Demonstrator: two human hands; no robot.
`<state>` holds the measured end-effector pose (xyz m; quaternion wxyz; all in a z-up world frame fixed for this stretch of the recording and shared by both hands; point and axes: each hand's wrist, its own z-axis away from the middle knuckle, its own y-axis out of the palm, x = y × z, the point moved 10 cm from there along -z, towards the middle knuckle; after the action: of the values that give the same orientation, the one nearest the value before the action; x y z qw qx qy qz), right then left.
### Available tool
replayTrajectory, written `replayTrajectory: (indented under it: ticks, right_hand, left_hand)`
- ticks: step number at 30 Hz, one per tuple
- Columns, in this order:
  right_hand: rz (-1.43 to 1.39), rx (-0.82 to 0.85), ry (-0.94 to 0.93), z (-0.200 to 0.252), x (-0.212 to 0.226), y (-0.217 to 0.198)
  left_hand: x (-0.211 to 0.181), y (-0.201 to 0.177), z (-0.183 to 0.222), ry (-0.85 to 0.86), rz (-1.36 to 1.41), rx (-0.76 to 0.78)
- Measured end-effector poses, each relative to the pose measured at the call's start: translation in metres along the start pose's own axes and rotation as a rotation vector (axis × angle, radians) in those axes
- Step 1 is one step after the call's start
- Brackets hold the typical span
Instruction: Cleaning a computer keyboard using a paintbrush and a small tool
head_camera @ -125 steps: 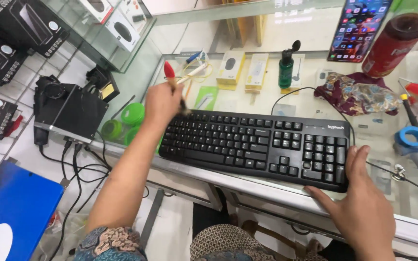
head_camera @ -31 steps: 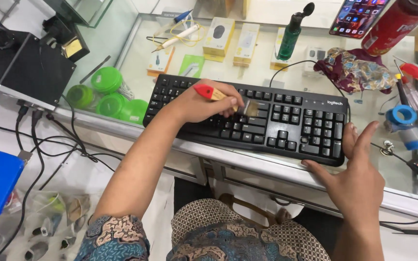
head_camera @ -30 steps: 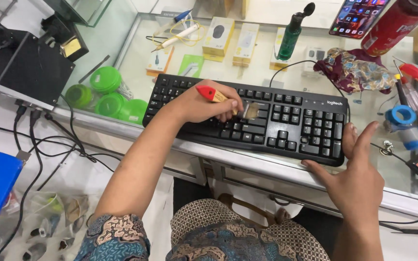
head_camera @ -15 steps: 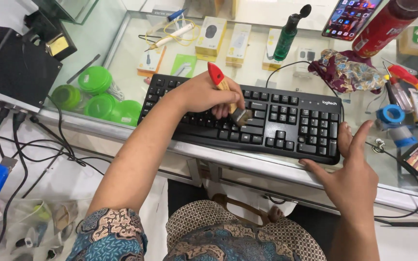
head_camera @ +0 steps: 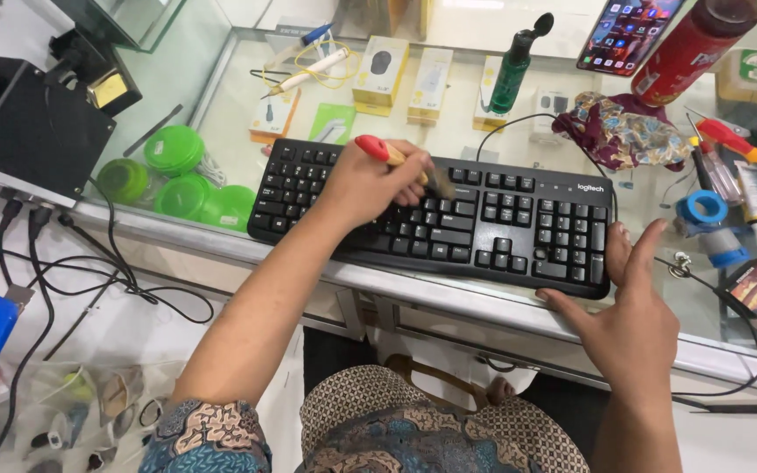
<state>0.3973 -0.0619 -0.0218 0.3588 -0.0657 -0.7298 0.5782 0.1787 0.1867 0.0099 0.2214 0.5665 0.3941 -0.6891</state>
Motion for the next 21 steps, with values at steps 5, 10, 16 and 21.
replayTrajectory:
  ticks: [5, 10, 16, 21]
  right_hand:
    - [0.008, 0.008, 0.013, -0.002, 0.000, -0.001]
    - [-0.005, -0.009, -0.015, -0.001, 0.003, -0.004]
    - [-0.005, 0.018, 0.017, -0.001, 0.002, -0.005]
    - [0.021, 0.034, 0.048, -0.002, -0.005, 0.001]
  left_hand:
    - [-0.020, 0.009, -0.003, 0.007, -0.140, 0.083]
    - [-0.028, 0.009, -0.020, 0.073, -0.191, 0.134]
    - [-0.030, 0.003, 0.001, -0.021, -0.320, 0.104]
    - [-0.014, -0.019, 0.028, -0.119, -0.178, -0.016]
